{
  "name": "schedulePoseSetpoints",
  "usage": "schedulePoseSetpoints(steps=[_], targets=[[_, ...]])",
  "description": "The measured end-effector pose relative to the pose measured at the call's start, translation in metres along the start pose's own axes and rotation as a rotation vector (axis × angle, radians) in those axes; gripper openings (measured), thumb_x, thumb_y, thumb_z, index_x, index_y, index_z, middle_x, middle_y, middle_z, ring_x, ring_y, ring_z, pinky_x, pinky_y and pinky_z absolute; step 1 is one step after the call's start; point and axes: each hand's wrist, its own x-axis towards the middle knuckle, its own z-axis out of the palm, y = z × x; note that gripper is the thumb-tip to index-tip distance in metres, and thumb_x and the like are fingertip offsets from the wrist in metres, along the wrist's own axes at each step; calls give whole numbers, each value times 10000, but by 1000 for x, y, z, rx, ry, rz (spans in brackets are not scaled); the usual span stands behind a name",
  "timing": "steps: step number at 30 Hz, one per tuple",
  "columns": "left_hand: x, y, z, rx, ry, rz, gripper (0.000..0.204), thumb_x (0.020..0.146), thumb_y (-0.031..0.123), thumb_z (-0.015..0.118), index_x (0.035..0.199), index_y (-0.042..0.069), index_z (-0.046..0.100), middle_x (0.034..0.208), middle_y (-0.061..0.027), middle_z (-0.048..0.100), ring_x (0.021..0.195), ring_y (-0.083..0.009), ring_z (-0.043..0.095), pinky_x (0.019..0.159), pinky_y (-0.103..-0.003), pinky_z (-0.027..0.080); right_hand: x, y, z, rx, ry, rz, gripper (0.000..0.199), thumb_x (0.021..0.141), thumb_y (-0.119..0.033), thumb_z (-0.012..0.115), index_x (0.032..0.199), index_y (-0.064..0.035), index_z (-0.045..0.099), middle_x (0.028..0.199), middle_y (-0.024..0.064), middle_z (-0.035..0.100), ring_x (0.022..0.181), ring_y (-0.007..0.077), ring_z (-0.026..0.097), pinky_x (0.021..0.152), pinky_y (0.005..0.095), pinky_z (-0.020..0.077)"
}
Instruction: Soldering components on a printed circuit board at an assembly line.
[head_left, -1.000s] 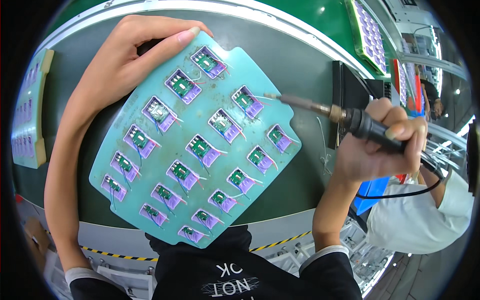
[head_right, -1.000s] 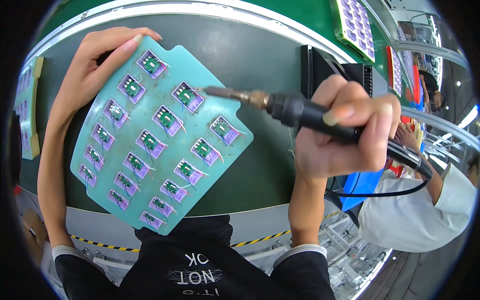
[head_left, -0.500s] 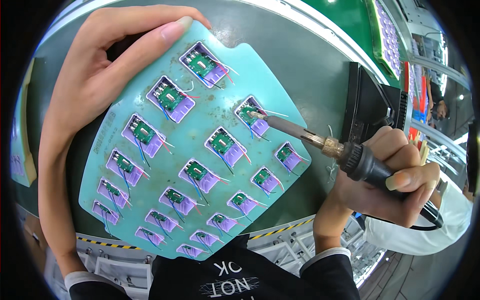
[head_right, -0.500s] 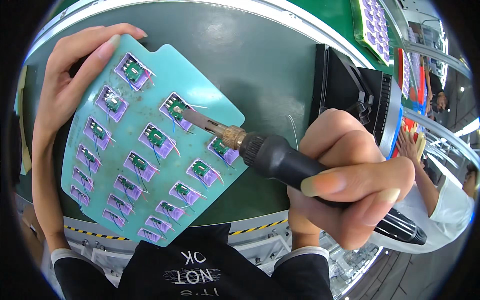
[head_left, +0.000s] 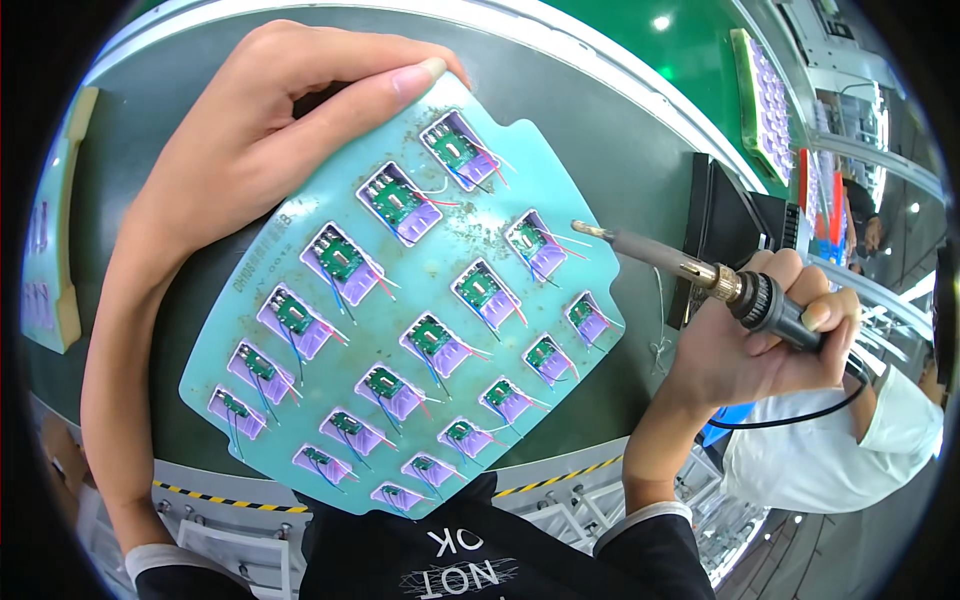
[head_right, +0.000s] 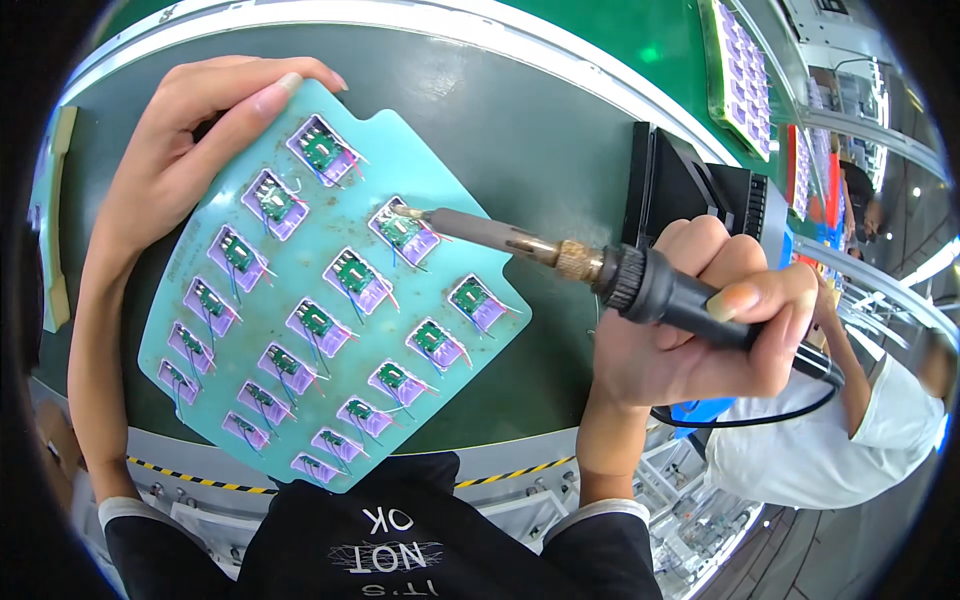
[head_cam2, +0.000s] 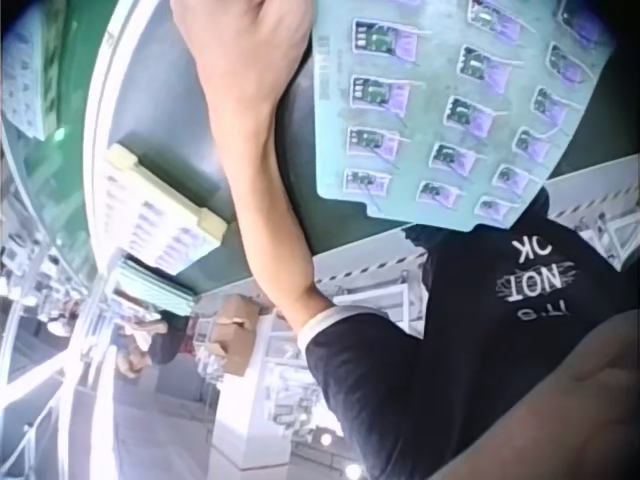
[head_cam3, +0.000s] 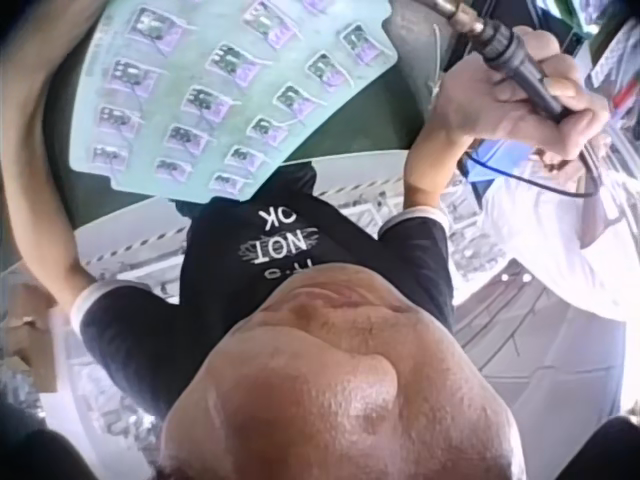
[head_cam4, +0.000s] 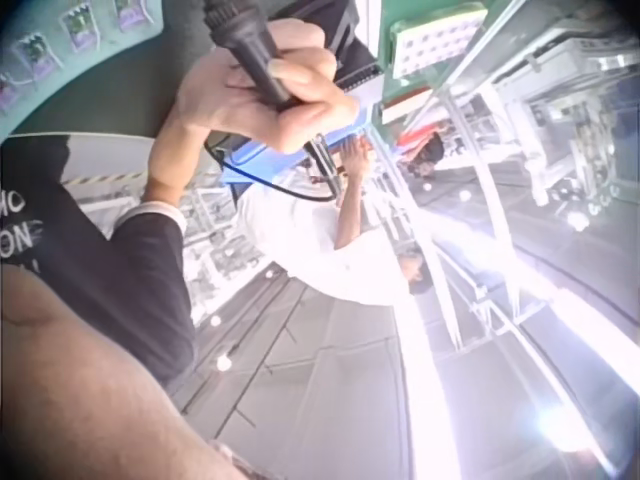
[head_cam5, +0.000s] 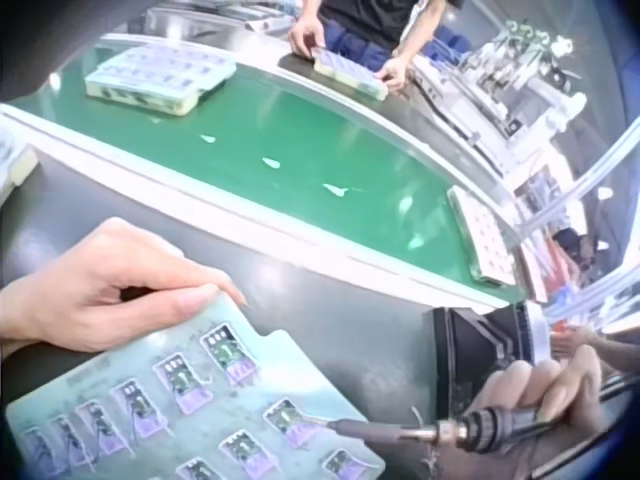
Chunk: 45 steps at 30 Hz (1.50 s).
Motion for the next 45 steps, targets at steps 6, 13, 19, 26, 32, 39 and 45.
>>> schedulePoseSetpoints(steps=[6, 13, 19, 26, 32, 39, 45], targets=[[-5, -4, -4, 57, 15, 8, 247, 939, 143, 477, 1016, -29, 638, 735, -71, 617, 621, -99, 559, 542, -223, 407, 0, 1, 9, -27, 58, 18, 312, 948, -287, 320, 710, -119, 432, 450, -30, 356, 383, 68, 253, 404, 229, 199], [-3, 4, 6, -14, 55, -18, 281, 953, 193, 474, 1009, -29, 638, 733, -61, 617, 634, -86, 562, 552, -217, 420, 0, -6, -1, 20, 106, 17, 293, 926, -271, 378, 688, -114, 448, 444, -30, 327, 408, 65, 239, 432, 224, 215], [0, 0, 3, -2, -3, -37, 329, 968, 243, 450, 1035, -28, 624, 780, -45, 620, 687, -69, 565, 618, -199, 438, 8, -22, -9, 11, 19, -105, 324, 938, -274, 350, 696, -90, 462, 477, -19, 329, 362, 51, 232, 395, 208, 230], [-3, 5, 13, -4, 21, -28, 328, 963, 268, 464, 1037, -8, 626, 795, -25, 603, 703, -54, 541, 618, -192, 416, -13, -48, -34, -87, 21, -247, 309, 905, -243, 373, 641, -83, 395, 464, -26, 287, 327, 59, 210, 365, 206, 212], [-7, 15, 19, 37, 11, -78, 327, 960, 285, 474, 1039, 7, 627, 806, -11, 590, 715, -43, 525, 619, -187, 401, -36, -37, -50, -88, 97, -95, 308, 909, -256, 409, 649, -91, 428, 481, -14, 346, 358, 61, 213, 420, 227, 231], [-6, 13, 20, 4, 48, -98, 332, 959, 296, 478, 1045, 14, 630, 826, -4, 592, 737, -43, 522, 625, -183, 401, -40, -34, -38, -194, 96, -137, 309, 903, -218, 382, 635, -70, 421, 445, 1, 323, 337, 75, 203, 401, 244, 224], [-5, 12, 18, 11, 33, -103, 329, 958, 294, 480, 1051, 19, 634, 861, -13, 606, 762, -52, 538, 645, -185, 415, -44, -28, -34, -126, 27, -181, 242, 866, -103, 447, 647, -12, 402, 507, 93, 487, 380, 101, 377, 368, 232, 291]])
